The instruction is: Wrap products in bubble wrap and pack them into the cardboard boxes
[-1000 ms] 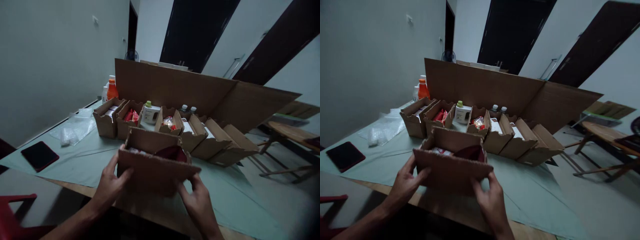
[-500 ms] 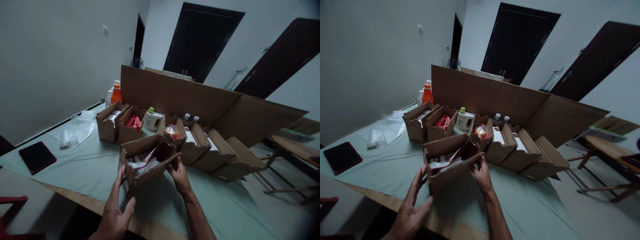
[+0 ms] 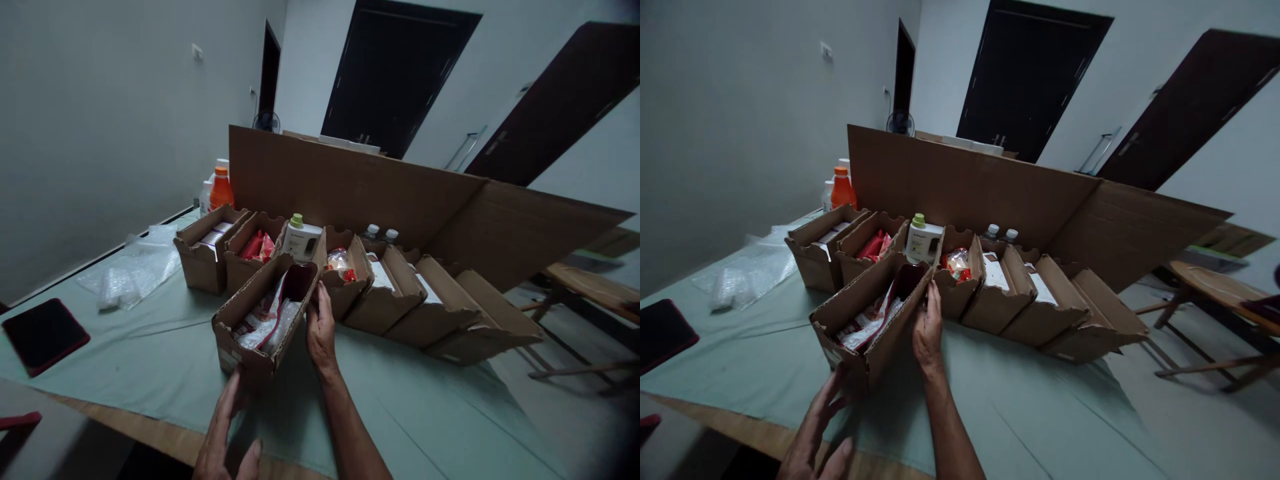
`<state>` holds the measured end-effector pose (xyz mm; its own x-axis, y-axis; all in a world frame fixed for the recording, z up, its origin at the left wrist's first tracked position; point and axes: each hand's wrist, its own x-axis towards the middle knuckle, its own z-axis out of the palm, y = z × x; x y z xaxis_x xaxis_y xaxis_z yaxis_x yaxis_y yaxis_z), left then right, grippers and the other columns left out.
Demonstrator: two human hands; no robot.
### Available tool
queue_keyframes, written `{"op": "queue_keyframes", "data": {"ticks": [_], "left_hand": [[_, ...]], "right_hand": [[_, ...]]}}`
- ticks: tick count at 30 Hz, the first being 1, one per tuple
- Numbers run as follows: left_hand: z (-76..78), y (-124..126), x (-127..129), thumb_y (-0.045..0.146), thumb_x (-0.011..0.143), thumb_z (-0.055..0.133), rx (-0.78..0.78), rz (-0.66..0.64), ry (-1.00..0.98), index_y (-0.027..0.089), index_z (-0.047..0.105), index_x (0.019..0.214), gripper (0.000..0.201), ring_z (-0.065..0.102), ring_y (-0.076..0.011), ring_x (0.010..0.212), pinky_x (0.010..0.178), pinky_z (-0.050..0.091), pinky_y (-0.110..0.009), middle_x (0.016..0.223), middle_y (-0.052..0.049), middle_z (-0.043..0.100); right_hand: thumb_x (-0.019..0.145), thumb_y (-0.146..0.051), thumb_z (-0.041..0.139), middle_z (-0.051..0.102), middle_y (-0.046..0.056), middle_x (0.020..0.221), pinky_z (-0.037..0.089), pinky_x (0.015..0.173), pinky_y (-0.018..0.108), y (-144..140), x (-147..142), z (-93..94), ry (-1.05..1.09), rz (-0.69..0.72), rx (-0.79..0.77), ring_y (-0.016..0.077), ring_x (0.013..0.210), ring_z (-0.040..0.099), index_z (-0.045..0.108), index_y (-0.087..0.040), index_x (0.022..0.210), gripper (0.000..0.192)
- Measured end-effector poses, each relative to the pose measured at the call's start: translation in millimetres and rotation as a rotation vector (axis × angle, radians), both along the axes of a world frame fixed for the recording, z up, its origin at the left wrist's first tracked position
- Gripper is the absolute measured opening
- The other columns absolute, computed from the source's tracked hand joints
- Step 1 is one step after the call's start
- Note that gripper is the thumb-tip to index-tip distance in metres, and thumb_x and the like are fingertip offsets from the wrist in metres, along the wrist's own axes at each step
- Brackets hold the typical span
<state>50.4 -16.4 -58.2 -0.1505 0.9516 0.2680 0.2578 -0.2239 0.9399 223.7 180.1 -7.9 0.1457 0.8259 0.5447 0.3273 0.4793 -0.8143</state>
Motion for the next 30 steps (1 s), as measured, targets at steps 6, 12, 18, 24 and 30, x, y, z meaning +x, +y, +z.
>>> {"op": "queue_keyframes", "data": {"ticks": [6,12,18,24,30], "left_hand": [[-1.8,7.6,9.9,0.021,0.097,0.045,0.057,-0.002,0.101,0.032,0.018,0.158,0.068,0.045,-0.0311,0.141,0.116,0.042,-0.049,0.161,-0.009,0.034],[-2.0,24.8,26.5,0.016,0.095,0.045,0.136,-0.087,0.134,0.027,0.017,0.159,0.071,0.035,-0.0303,0.147,0.117,0.041,-0.046,0.163,-0.011,0.029],[7.3,85.2,50.9,0.014,0.090,0.051,0.207,-0.116,0.208,0.022,0.020,0.158,0.075,0.032,-0.0310,0.149,0.119,0.036,-0.050,0.161,-0.016,0.031],[17.5,159.8,72.4,0.015,0.082,0.054,0.166,-0.168,0.167,0.013,0.027,0.154,0.077,0.028,-0.0306,0.150,0.122,0.029,-0.051,0.161,-0.019,0.031],[20.5,169.8,63.9,0.013,0.077,0.054,0.120,-0.215,0.122,0.012,0.029,0.153,0.080,0.035,-0.0293,0.147,0.119,0.035,-0.049,0.159,-0.018,0.035]], "right_hand": [[0.100,-0.041,0.039,0.045,0.009,0.154,0.029,0.120,0.044,12.2,0.7,0.7,-0.040,-0.032,0.049,0.0215,0.144,0.038,0.050,-0.021,0.145,0.050],[0.100,-0.045,0.037,0.060,0.012,0.136,0.038,0.112,0.041,6.2,9.7,-25.8,-0.035,-0.064,-0.004,0.0222,0.130,0.052,0.061,-0.019,0.130,0.046],[0.099,-0.046,0.037,0.072,0.009,0.103,0.050,0.091,0.034,2.9,19.0,-57.7,0.001,-0.164,-0.120,0.0212,0.098,0.065,0.068,-0.022,0.101,0.039],[0.096,-0.051,0.037,0.075,0.009,0.097,0.052,0.082,0.034,13.3,27.0,-67.9,0.040,-0.279,-0.199,0.0231,0.090,0.068,0.069,-0.023,0.096,0.043],[0.095,-0.048,0.039,0.075,0.009,0.087,0.053,0.074,0.032,6.9,23.9,-56.8,0.013,-0.243,-0.192,0.0224,0.078,0.069,0.068,-0.021,0.093,0.040]]}}
